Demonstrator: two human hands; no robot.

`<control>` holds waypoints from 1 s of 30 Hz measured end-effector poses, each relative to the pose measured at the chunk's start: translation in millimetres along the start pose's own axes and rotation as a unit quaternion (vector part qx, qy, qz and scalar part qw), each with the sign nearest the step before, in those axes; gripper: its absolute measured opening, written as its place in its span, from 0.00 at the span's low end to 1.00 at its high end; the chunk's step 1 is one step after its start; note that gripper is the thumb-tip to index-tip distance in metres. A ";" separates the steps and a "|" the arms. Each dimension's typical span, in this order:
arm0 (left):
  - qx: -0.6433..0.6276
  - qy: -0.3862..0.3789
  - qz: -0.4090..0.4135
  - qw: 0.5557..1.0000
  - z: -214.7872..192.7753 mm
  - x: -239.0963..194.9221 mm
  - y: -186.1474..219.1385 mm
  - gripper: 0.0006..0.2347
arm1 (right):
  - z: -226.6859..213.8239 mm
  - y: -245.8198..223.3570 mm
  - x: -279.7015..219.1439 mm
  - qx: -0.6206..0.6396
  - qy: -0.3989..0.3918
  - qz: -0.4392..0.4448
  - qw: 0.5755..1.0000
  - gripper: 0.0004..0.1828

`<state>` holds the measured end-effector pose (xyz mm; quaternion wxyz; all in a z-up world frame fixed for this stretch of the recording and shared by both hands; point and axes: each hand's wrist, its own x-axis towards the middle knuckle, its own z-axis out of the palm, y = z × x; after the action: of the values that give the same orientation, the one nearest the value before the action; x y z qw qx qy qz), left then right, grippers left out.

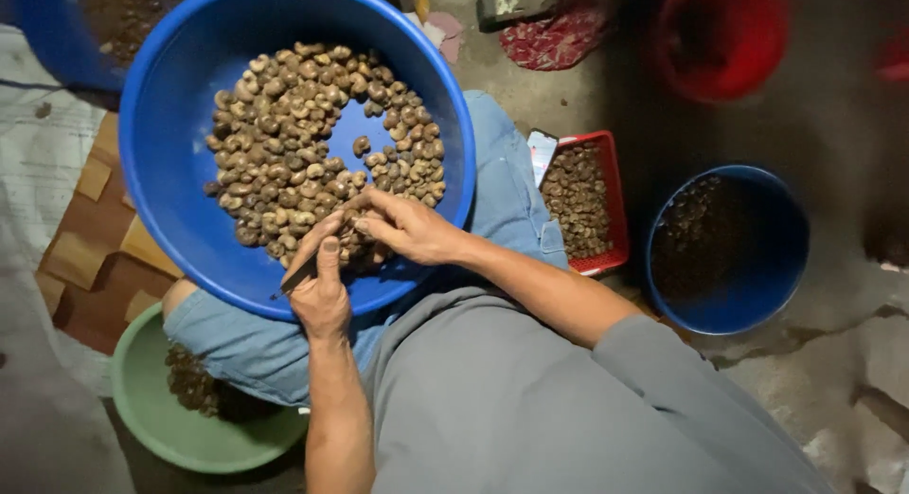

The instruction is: The person sits with a large blue basin of nuts on their lap and uses a small knife to peel the shells off individual nuts. They pick up a nut, peel it, and drop the shelled nut into a red basket to the right, repeating this process throughout the video.

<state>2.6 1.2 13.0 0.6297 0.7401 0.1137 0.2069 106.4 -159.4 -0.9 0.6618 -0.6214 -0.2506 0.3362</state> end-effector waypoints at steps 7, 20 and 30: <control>0.029 0.051 0.019 0.998 -2.5 -1.9 -10.9 0.07 | 7.0 0.5 2.1 -0.084 0.003 -0.015 0.996 0.17; -0.060 0.034 0.027 0.997 2.3 2.1 -5.1 0.07 | 3.4 13.6 5.3 0.044 -0.008 0.035 0.998 0.12; -0.082 0.031 0.021 0.996 2.7 1.3 -5.1 0.07 | 7.7 9.7 3.0 -0.019 0.075 0.032 0.996 0.13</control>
<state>5.5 0.3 7.9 0.6799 0.6812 0.1002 0.2522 101.2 -152.1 -10.0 0.6562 -0.6648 -0.1865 0.3044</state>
